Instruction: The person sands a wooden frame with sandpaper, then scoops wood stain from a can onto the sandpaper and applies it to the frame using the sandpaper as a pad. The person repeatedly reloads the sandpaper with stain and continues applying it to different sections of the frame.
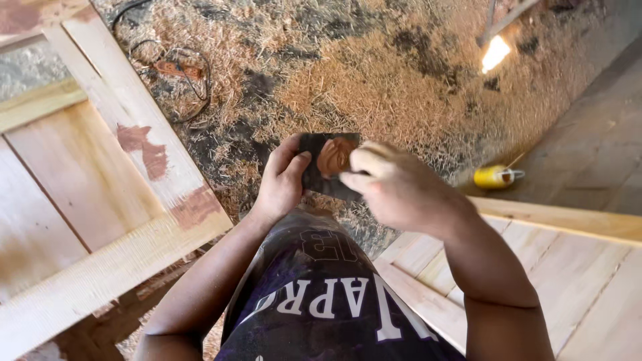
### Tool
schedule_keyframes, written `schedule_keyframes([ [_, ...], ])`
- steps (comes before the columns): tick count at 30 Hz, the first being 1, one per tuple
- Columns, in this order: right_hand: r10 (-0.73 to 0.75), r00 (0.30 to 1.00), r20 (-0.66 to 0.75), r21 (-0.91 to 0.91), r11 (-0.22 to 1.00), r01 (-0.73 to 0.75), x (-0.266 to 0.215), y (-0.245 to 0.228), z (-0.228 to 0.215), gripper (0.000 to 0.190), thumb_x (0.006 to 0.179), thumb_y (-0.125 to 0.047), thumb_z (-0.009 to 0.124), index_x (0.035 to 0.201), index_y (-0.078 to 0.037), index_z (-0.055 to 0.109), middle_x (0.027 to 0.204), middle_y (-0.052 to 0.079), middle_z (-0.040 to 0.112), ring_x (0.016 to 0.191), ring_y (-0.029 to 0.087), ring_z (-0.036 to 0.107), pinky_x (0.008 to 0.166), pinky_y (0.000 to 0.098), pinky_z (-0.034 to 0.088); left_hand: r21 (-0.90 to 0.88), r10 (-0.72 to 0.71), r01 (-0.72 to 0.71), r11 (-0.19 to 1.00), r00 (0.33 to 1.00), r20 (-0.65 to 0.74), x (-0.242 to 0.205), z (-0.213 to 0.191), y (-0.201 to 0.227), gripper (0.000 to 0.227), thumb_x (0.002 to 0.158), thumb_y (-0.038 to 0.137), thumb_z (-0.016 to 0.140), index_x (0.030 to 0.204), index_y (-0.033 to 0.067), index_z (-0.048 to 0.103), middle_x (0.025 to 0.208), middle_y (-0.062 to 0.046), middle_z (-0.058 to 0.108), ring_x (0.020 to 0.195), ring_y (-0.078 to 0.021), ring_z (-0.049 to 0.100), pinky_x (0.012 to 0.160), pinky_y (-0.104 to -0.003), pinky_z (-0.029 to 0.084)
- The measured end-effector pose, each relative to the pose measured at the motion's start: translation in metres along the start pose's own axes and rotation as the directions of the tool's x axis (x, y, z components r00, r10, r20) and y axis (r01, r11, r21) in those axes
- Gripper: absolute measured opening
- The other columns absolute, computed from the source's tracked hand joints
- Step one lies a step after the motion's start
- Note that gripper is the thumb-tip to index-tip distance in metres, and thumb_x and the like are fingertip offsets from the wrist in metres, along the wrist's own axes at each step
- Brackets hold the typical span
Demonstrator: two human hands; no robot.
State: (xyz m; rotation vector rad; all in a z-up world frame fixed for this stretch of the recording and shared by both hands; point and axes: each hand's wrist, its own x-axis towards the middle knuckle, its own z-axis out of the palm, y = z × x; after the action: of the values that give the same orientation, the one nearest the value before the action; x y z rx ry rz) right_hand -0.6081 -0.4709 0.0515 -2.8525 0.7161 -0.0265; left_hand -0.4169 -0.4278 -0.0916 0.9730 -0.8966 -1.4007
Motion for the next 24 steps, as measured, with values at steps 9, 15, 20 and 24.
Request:
schedule_keyframes([
  [9, -0.178, 0.983, -0.043, 0.027, 0.983, 0.179, 0.001, 0.028, -0.011, 0.023, 0.088, 0.010, 0.059, 0.099, 0.000, 0.077, 0.087, 0.009, 0.065, 0.084, 0.019, 0.060, 0.077, 0.0323, 0.056, -0.005, -0.032, 0.032, 0.999, 0.996, -0.084, 0.006, 0.015, -0.001, 0.034, 0.101, 0.006, 0.051, 0.132, -0.0072, 0.058, 0.108, -0.008, 0.069, 0.096, -0.0117, 0.062, 0.083, -0.025, 0.053],
  [15, -0.175, 0.981, -0.089, -0.018, 0.985, 0.174, 0.002, 0.038, -0.016, 0.017, 0.096, 0.008, 0.061, 0.100, 0.003, 0.077, 0.082, 0.008, 0.065, 0.081, 0.019, 0.060, 0.073, 0.0306, 0.055, -0.029, -0.034, 0.032, 0.999, 0.996, -0.088, 0.008, 0.024, 0.002, 0.034, 0.101, 0.005, 0.050, 0.132, -0.0063, 0.057, 0.108, -0.007, 0.069, 0.097, -0.0111, 0.062, 0.084, -0.025, 0.053],
  [20, -0.125, 0.991, -0.055, -0.135, 0.984, 0.117, 0.000, 0.039, -0.012, 0.016, 0.095, 0.003, 0.061, 0.096, 0.000, 0.077, 0.083, 0.010, 0.066, 0.082, 0.020, 0.061, 0.075, 0.0318, 0.056, 0.035, 0.047, -0.045, 0.998, 0.996, -0.075, 0.007, 0.021, 0.002, 0.035, 0.103, 0.002, 0.049, 0.135, -0.0079, 0.056, 0.113, -0.009, 0.069, 0.103, -0.0112, 0.061, 0.090, -0.025, 0.052],
  [24, -0.205, 0.972, -0.112, 0.026, 0.978, 0.209, 0.003, 0.036, -0.015, 0.025, 0.085, 0.004, 0.060, 0.102, 0.002, 0.078, 0.081, 0.008, 0.065, 0.083, 0.021, 0.062, 0.081, 0.0357, 0.057, -0.065, -0.004, 0.000, 0.998, 0.998, -0.059, 0.007, 0.017, 0.005, 0.033, 0.103, 0.002, 0.047, 0.134, -0.0081, 0.055, 0.113, -0.010, 0.068, 0.102, -0.0129, 0.063, 0.090, -0.026, 0.053],
])
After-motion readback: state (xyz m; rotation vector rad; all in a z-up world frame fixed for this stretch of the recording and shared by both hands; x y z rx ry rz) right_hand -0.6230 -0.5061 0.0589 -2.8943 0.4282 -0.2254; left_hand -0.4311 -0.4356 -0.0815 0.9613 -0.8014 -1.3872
